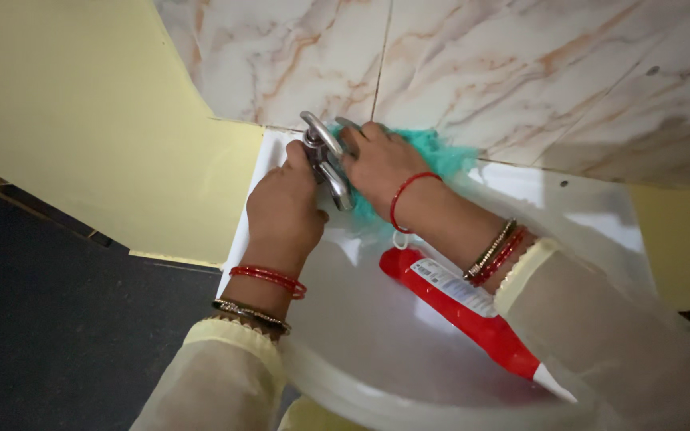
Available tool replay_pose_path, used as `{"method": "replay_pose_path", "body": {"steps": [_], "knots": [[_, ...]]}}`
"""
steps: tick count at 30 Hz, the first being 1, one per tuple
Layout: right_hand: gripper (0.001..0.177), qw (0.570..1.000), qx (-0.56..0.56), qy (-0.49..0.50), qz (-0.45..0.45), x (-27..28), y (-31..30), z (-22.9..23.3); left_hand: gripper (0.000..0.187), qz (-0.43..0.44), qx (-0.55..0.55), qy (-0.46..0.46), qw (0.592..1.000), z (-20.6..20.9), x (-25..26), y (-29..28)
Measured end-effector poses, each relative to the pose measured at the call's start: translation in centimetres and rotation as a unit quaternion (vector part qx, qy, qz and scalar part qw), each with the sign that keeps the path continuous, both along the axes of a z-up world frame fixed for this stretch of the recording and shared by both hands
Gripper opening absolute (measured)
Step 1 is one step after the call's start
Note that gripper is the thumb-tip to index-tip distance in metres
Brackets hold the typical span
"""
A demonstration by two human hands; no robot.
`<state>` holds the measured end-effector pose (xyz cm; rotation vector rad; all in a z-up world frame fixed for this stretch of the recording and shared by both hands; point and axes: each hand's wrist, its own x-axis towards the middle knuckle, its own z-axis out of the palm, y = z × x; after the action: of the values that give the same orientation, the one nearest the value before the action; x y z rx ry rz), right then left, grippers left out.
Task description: The person scrubs the sink basin and faucet area with a green sponge. They repeatedly wipe the faucet, the basin rim, and the wall tiles above the sink. A red cleaning bottle is visible in the basin but not actively used during the clip.
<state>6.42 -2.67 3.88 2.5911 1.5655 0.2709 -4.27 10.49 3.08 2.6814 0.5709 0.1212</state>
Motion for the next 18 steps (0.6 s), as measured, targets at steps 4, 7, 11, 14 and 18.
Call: {"method": "replay_pose_path", "body": {"steps": [4,7,11,14,18], "knots": [[0.050,1.000,-0.011,0.024,0.008,-0.1,-0.7,0.2,0.075,0.004,0.002,0.004,1.000,0.2,0.1,0.0],[0.056,1.000,-0.015,0.018,0.018,0.0,-0.4,0.6,0.072,0.013,0.003,0.019,1.000,0.3,0.3,-0.1],[0.046,1.000,-0.020,-0.006,0.018,0.0,0.9,0.6,0.072,0.019,0.008,0.011,1.000,0.1,0.3,-0.3],[0.044,0.998,-0.051,-0.016,0.025,-0.2,0.7,0.7,0.071,0.019,0.012,0.006,1.000,0.0,0.2,-0.3],[0.046,0.997,-0.070,-0.014,0.043,-0.2,-0.2,0.8,0.070,0.029,0.000,0.023,0.999,0.2,0.1,-0.4]]}}
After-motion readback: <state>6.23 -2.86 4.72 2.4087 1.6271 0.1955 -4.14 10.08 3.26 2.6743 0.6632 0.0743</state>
